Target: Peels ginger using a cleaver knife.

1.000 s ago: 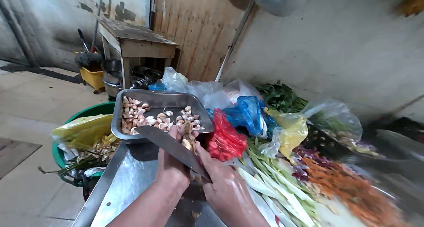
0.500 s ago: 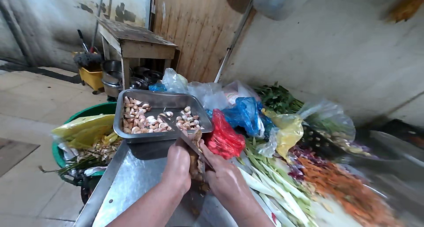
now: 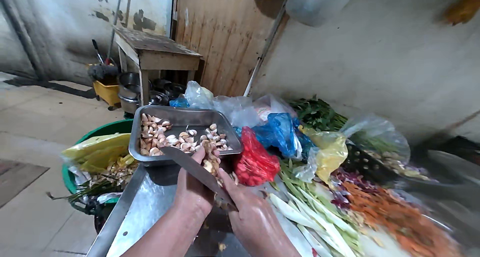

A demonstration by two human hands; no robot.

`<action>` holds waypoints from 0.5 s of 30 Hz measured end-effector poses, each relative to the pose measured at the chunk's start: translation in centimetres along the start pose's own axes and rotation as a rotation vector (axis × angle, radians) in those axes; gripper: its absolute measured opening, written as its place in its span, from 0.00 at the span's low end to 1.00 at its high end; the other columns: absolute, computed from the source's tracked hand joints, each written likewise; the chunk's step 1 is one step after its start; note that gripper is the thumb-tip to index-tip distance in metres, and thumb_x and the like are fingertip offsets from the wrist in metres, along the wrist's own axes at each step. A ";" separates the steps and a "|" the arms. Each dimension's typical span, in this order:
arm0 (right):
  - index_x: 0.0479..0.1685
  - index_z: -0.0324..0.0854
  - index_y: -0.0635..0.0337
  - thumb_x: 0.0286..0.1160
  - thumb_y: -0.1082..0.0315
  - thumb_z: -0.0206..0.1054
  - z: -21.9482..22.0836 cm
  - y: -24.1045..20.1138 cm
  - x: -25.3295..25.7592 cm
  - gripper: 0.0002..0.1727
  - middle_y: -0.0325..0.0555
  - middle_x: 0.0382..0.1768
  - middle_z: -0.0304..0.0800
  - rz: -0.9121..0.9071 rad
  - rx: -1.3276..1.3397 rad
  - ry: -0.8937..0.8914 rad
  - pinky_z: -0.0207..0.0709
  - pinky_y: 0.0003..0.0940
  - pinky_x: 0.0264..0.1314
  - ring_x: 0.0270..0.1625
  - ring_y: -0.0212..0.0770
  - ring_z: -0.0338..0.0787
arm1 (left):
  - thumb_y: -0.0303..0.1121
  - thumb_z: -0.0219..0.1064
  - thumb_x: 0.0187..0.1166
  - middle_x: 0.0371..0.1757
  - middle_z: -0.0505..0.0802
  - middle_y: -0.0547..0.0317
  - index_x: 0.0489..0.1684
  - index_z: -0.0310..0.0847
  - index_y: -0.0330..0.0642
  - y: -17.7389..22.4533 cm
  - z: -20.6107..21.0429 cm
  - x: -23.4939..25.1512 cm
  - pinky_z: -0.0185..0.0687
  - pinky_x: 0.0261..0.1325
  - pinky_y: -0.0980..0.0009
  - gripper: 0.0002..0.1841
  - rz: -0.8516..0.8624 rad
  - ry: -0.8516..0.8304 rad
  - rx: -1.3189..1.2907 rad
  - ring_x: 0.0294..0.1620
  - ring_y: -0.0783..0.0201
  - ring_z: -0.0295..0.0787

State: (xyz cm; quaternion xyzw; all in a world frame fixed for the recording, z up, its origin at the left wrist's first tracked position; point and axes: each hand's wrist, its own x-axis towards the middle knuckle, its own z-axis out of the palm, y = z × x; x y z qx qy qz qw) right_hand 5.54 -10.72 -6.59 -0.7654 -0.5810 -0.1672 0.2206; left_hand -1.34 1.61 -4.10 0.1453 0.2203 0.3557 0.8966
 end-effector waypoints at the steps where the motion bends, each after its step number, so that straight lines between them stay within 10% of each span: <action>1: 0.81 0.78 0.53 0.59 0.75 0.66 0.2 0.0 0.0 0.38 0.47 0.34 0.93 -0.002 -0.008 0.004 0.89 0.45 0.30 0.31 0.47 0.94 | 0.41 0.48 0.94 0.40 0.91 0.49 0.51 0.82 0.38 -0.2 0.1 -0.2 0.87 0.38 0.67 0.19 0.015 0.026 -0.002 0.36 0.59 0.90; 11: 0.94 0.58 0.42 0.74 0.74 0.59 -1.3 -0.6 1.6 0.42 0.57 0.52 0.93 0.316 0.033 -0.372 0.85 0.57 0.55 0.53 0.58 0.94 | 0.35 0.42 0.96 0.40 0.91 0.50 0.53 0.82 0.36 -1.9 0.8 -1.5 0.87 0.44 0.64 0.19 0.113 0.123 0.254 0.40 0.60 0.90; 15: 0.91 0.63 0.48 0.70 0.75 0.61 -0.9 0.1 0.9 0.41 0.54 0.48 0.95 0.212 0.024 -0.259 0.87 0.55 0.50 0.48 0.56 0.95 | 0.39 0.43 0.96 0.39 0.91 0.48 0.51 0.80 0.36 -1.1 1.0 -1.6 0.88 0.41 0.63 0.20 0.061 0.117 0.170 0.38 0.57 0.91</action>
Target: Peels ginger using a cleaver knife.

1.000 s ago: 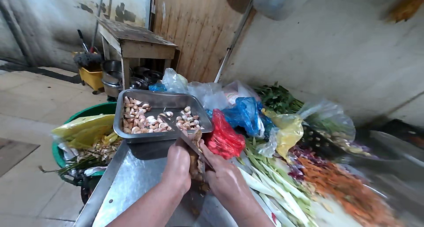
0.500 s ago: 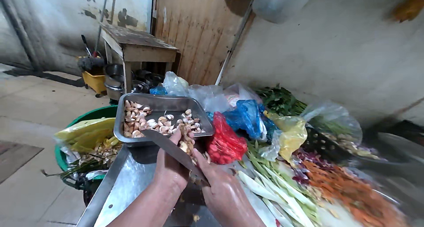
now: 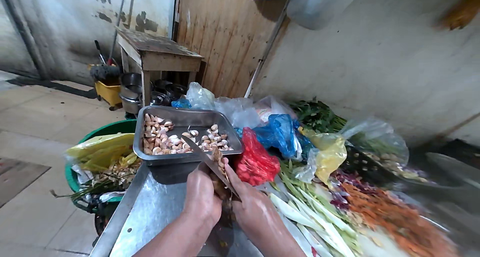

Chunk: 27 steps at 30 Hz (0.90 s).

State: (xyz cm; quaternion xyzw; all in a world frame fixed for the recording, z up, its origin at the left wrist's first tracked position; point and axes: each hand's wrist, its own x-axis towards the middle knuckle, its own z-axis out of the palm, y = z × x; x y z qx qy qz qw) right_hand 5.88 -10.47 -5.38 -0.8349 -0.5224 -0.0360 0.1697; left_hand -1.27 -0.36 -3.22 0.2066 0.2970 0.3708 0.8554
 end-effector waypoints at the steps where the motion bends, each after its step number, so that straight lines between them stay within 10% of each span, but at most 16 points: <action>1: 0.89 0.68 0.51 0.67 0.76 0.62 0.3 0.2 -0.2 0.41 0.53 0.45 0.95 -0.058 0.007 0.068 0.88 0.55 0.46 0.45 0.55 0.96 | 0.40 0.43 0.96 0.38 0.91 0.48 0.50 0.80 0.37 0.3 -0.2 0.1 0.88 0.39 0.63 0.20 -0.004 -0.027 -0.022 0.37 0.57 0.91; 10: 0.95 0.55 0.41 0.72 0.75 0.60 -0.4 -0.1 0.4 0.44 0.57 0.53 0.93 0.094 -0.044 -0.109 0.85 0.59 0.53 0.52 0.60 0.94 | 0.36 0.47 0.95 0.41 0.92 0.49 0.50 0.82 0.37 0.2 0.0 0.3 0.89 0.47 0.61 0.17 -0.016 0.028 0.092 0.42 0.58 0.92; 15: 0.85 0.74 0.47 0.65 0.77 0.63 0.8 0.9 0.0 0.39 0.55 0.44 0.95 -0.057 -0.033 0.155 0.89 0.56 0.41 0.42 0.56 0.96 | 0.36 0.46 0.95 0.41 0.92 0.48 0.50 0.81 0.36 0.7 0.0 0.2 0.89 0.45 0.62 0.17 -0.042 0.014 0.059 0.41 0.57 0.92; 18: 0.82 0.76 0.53 0.83 0.69 0.53 -0.4 0.6 0.2 0.27 0.50 0.54 0.95 0.143 0.344 0.081 0.85 0.47 0.58 0.52 0.43 0.94 | 0.41 0.48 0.94 0.39 0.91 0.43 0.51 0.82 0.34 1.3 0.0 0.7 0.87 0.36 0.62 0.20 -0.120 -0.013 0.033 0.33 0.53 0.90; 22: 0.72 0.78 0.65 0.85 0.63 0.55 -1.1 1.3 0.6 0.22 0.38 0.28 0.83 0.349 0.687 0.114 0.76 0.28 0.26 0.22 0.29 0.78 | 0.44 0.47 0.94 0.43 0.92 0.43 0.55 0.82 0.36 1.5 -0.2 1.4 0.88 0.36 0.61 0.21 -0.172 -0.081 -0.006 0.35 0.52 0.91; 25: 0.62 0.83 0.62 0.87 0.54 0.53 -1.2 2.4 0.5 0.23 0.36 0.23 0.79 0.290 0.631 0.094 0.76 0.28 0.26 0.20 0.29 0.77 | 0.49 0.47 0.94 0.46 0.92 0.43 0.54 0.80 0.37 1.8 -0.4 1.5 0.89 0.37 0.60 0.24 -0.161 -0.137 -0.008 0.38 0.51 0.92; 27: 0.72 0.80 0.61 0.89 0.40 0.44 -1.1 2.9 0.3 0.36 0.42 0.29 0.85 0.139 0.488 0.090 0.80 0.36 0.32 0.25 0.35 0.81 | 0.45 0.51 0.93 0.45 0.91 0.47 0.53 0.82 0.38 2.0 -0.3 1.2 0.89 0.37 0.63 0.20 -0.162 -0.165 0.013 0.36 0.55 0.90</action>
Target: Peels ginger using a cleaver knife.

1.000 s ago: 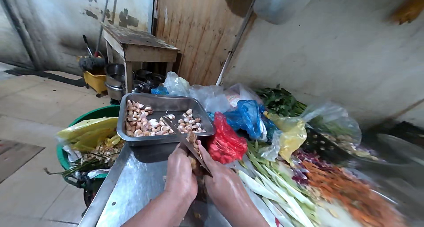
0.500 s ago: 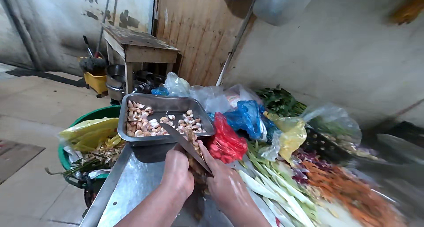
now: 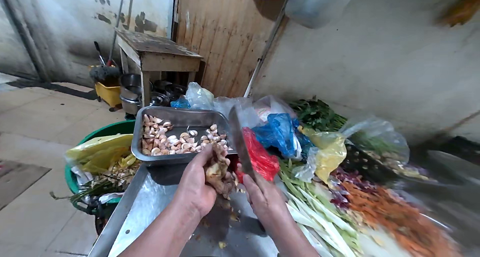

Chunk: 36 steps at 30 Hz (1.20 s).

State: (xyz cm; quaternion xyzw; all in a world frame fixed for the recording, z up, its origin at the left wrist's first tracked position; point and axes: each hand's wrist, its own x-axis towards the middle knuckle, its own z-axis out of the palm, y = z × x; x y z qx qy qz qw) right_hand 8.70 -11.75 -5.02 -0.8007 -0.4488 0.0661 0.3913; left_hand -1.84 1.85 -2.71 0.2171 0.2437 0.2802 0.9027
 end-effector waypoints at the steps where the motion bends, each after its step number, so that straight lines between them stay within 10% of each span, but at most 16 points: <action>1: 0.77 0.78 0.60 0.86 0.30 0.37 0.2 0.4 -0.1 0.46 0.45 0.34 0.90 -0.088 -0.067 0.012 0.83 0.41 0.34 0.28 0.38 0.85 | 0.40 0.54 0.92 0.42 0.90 0.47 0.52 0.83 0.38 0.1 0.1 -0.1 0.88 0.36 0.63 0.16 -0.006 0.006 0.009 0.33 0.56 0.89; 5: 0.78 0.79 0.58 0.84 0.27 0.32 1.2 0.7 -0.6 0.50 0.52 0.53 0.96 -0.303 -0.264 0.121 0.89 0.53 0.47 0.49 0.47 0.97 | 0.34 0.54 0.90 0.38 0.91 0.47 0.50 0.81 0.37 0.1 -0.2 0.0 0.89 0.40 0.62 0.11 0.001 -0.019 -0.012 0.36 0.56 0.91; 17: 0.74 0.85 0.48 0.77 0.21 0.35 1.3 1.3 -0.2 0.50 0.49 0.36 0.94 -0.415 -0.414 0.269 0.87 0.46 0.32 0.33 0.45 0.93 | 0.38 0.54 0.91 0.39 0.90 0.42 0.55 0.80 0.35 0.4 -0.2 -0.2 0.91 0.43 0.58 0.15 -0.137 -0.013 -0.034 0.38 0.52 0.92; 24: 0.73 0.84 0.57 0.83 0.28 0.39 0.4 1.0 0.7 0.46 0.50 0.57 0.95 -0.201 -0.144 0.174 0.85 0.51 0.63 0.59 0.45 0.94 | 0.34 0.55 0.92 0.35 0.90 0.53 0.52 0.83 0.38 -2.1 0.6 -1.9 0.87 0.32 0.67 0.12 -0.196 -0.125 0.360 0.31 0.62 0.89; 36: 0.74 0.85 0.44 0.79 0.23 0.38 0.5 1.8 0.0 0.46 0.48 0.35 0.94 -0.415 -0.396 0.241 0.87 0.47 0.31 0.33 0.45 0.93 | 0.41 0.45 0.95 0.32 0.90 0.48 0.48 0.78 0.38 0.8 -0.1 -1.1 0.89 0.35 0.60 0.19 -0.172 -0.067 0.142 0.31 0.56 0.90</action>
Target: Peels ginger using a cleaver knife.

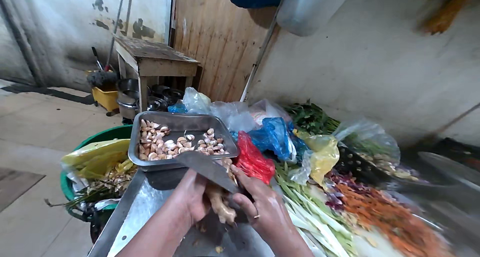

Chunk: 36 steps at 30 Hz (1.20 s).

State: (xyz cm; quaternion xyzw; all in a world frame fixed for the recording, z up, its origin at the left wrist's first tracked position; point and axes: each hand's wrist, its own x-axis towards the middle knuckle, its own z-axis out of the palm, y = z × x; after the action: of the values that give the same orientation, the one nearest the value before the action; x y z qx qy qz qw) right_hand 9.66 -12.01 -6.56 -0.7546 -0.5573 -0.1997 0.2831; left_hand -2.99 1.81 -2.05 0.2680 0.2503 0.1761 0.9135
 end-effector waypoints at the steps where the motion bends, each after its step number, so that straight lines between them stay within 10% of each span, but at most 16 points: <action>1: 0.74 0.85 0.44 0.79 0.23 0.37 0.0 0.1 0.0 0.46 0.48 0.36 0.94 0.008 0.008 -0.007 0.87 0.47 0.33 0.34 0.45 0.93 | 0.41 0.42 0.96 0.33 0.89 0.48 0.48 0.77 0.39 -0.1 0.2 -0.2 0.89 0.35 0.61 0.19 -0.012 -0.007 0.018 0.31 0.57 0.90; 9: 0.77 0.83 0.40 0.75 0.19 0.34 -0.3 -0.2 -0.1 0.49 0.48 0.35 0.93 -0.029 0.072 -0.065 0.86 0.49 0.31 0.33 0.46 0.93 | 0.36 0.54 0.92 0.36 0.92 0.46 0.49 0.84 0.36 0.1 -1.3 1.3 0.91 0.42 0.60 0.15 -0.013 -0.114 0.032 0.37 0.55 0.92; 25: 0.67 0.86 0.53 0.74 0.19 0.33 -1.2 0.9 -0.3 0.53 0.49 0.45 0.97 -0.076 0.232 -0.217 0.88 0.52 0.43 0.44 0.45 0.96 | 0.40 0.43 0.95 0.38 0.91 0.50 0.55 0.83 0.36 0.6 -2.1 1.2 0.87 0.29 0.70 0.22 -0.032 -0.273 0.372 0.29 0.63 0.89; 36: 0.69 0.85 0.55 0.78 0.22 0.35 -0.1 -0.5 -0.2 0.50 0.46 0.42 0.97 0.057 0.156 -0.051 0.89 0.50 0.38 0.39 0.43 0.96 | 0.37 0.48 0.93 0.34 0.90 0.47 0.48 0.81 0.37 -0.6 -0.3 0.4 0.89 0.33 0.63 0.17 -0.073 -0.071 0.088 0.31 0.57 0.90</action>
State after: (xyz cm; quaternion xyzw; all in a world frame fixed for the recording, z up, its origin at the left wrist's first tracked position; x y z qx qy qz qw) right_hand 9.15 -12.09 -6.50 -0.7505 -0.5566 -0.1284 0.3325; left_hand -2.67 1.63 -2.74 0.3049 0.2350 0.1220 0.9148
